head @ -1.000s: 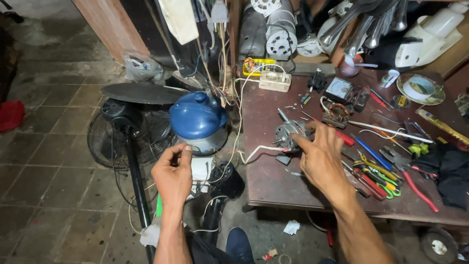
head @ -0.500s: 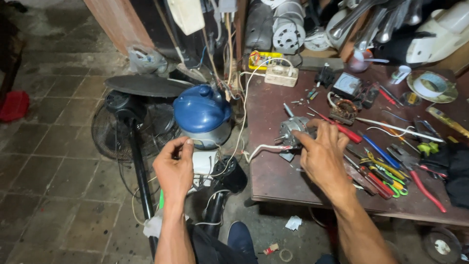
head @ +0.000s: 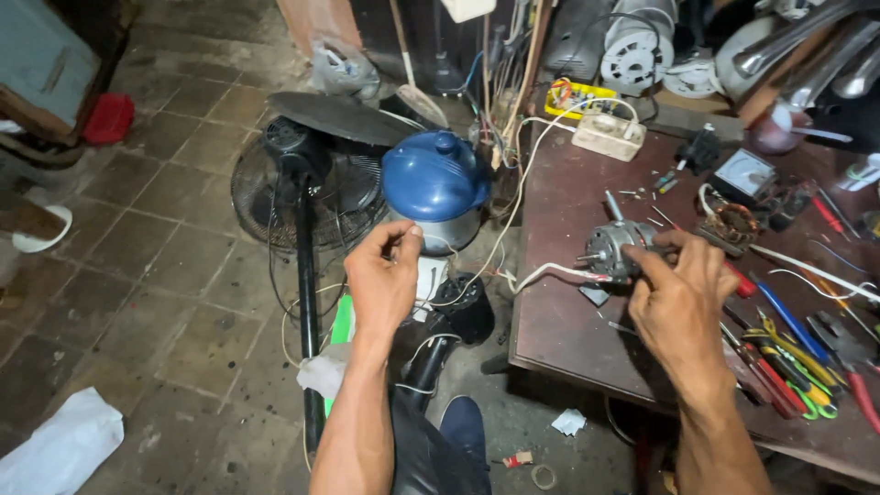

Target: Preparing and connecting electrical wires to a fan motor on a repair bench.

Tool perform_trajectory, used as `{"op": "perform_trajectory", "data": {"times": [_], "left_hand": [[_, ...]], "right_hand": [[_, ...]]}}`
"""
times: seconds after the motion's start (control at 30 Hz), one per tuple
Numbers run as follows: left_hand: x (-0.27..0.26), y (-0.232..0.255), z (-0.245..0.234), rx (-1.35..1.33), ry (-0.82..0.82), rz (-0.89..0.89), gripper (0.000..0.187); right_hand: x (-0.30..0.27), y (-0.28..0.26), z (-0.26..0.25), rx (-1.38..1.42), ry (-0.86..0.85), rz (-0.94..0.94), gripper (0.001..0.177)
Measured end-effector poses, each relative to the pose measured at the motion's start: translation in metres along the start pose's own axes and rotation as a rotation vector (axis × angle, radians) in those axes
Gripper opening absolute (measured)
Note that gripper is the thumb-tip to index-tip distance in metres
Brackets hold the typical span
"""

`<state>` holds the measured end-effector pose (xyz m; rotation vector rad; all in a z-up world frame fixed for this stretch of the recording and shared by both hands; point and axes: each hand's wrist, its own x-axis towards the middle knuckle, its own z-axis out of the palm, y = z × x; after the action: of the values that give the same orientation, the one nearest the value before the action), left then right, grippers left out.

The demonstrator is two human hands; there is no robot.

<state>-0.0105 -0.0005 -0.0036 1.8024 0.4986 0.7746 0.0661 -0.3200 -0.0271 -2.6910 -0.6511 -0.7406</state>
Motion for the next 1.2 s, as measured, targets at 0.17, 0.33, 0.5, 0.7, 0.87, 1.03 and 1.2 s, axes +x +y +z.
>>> {"op": "perform_trajectory", "data": {"times": [0.17, 0.33, 0.5, 0.7, 0.87, 1.03, 1.2], "left_hand": [[0.001, -0.002, -0.001, -0.007, 0.002, -0.003, 0.009], [0.002, -0.002, -0.001, -0.001, 0.022, -0.014, 0.013], [0.002, 0.002, -0.006, 0.010, 0.010, -0.026, 0.015], [0.003, 0.001, -0.008, -0.015, 0.014, -0.039, 0.013], [0.004, -0.001, -0.007, -0.018, 0.009, -0.048, 0.014], [0.002, -0.003, -0.005, -0.016, 0.020, -0.030, 0.010], [0.004, -0.016, -0.001, 0.013, 0.012, 0.047, 0.008]], "right_hand": [[-0.002, 0.002, -0.002, 0.024, -0.009, 0.031, 0.052], [-0.013, 0.010, -0.009, 0.048, 0.100, 0.002, 0.042], [-0.044, -0.011, -0.036, 0.135, 0.339, -0.108, 0.025], [-0.162, 0.008, 0.022, -0.205, -0.426, -0.036, 0.012], [-0.207, -0.066, 0.039, 0.484, -0.274, -0.275, 0.022], [-0.241, -0.040, 0.088, 0.218, -1.624, 0.181, 0.027], [-0.264, -0.025, 0.095, 0.019, -1.607, 0.348, 0.033]]}}
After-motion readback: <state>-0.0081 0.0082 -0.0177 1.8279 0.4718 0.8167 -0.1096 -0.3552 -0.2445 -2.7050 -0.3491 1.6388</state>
